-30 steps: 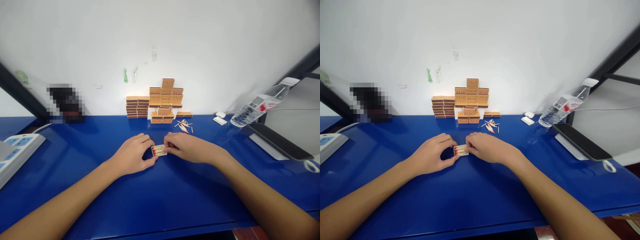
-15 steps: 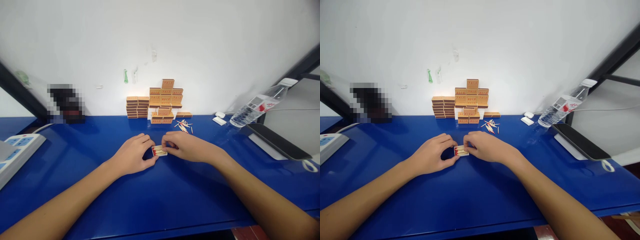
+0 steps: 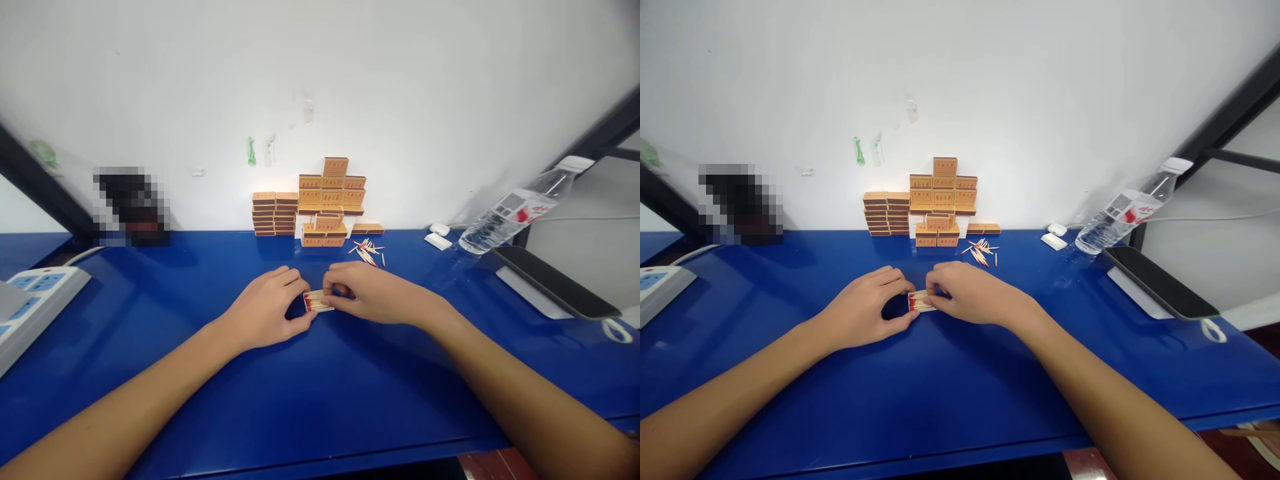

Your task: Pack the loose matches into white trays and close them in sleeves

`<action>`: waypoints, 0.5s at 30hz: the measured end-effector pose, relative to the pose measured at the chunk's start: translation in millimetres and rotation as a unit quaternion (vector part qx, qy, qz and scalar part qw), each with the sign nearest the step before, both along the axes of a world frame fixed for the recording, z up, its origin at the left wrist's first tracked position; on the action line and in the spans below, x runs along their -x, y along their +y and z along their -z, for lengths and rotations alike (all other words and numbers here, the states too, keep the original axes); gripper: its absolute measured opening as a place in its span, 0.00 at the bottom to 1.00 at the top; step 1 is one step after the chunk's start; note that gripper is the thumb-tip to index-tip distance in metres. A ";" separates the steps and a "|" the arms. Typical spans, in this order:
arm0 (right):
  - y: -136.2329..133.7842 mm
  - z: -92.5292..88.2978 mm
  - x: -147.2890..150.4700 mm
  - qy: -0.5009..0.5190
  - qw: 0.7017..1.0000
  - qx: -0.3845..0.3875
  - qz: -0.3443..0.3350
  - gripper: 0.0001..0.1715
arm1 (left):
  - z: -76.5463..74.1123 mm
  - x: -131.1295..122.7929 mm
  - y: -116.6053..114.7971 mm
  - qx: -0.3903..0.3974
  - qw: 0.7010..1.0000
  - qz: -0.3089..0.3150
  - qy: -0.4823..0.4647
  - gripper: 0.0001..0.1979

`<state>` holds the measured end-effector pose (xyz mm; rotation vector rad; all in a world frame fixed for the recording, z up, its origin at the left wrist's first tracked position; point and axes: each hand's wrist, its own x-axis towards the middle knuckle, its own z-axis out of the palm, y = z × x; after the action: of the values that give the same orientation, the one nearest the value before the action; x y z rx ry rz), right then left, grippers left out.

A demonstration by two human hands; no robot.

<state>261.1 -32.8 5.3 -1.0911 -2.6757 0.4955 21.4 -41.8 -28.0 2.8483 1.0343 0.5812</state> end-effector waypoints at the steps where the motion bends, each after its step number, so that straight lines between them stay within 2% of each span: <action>1: 0.1 -0.1 0.5 0.003 1.000 -0.001 0.003 0.08 | -0.1 0.0 0.0 -0.001 1.000 0.001 0.000 0.11; 8: -2.0 8.6 13.9 0.040 0.999 -0.007 0.019 0.09 | -1.4 -0.4 -0.7 -0.003 1.000 0.011 -0.004 0.09; 15: -2.6 10.5 14.7 0.003 1.000 0.004 0.011 0.10 | 0.0 -0.3 -0.5 -0.002 1.000 0.013 -0.003 0.09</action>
<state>246.4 -35.4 -5.2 -1.1182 -2.6557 0.5061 21.7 -42.3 -27.9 2.8577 0.9958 0.5908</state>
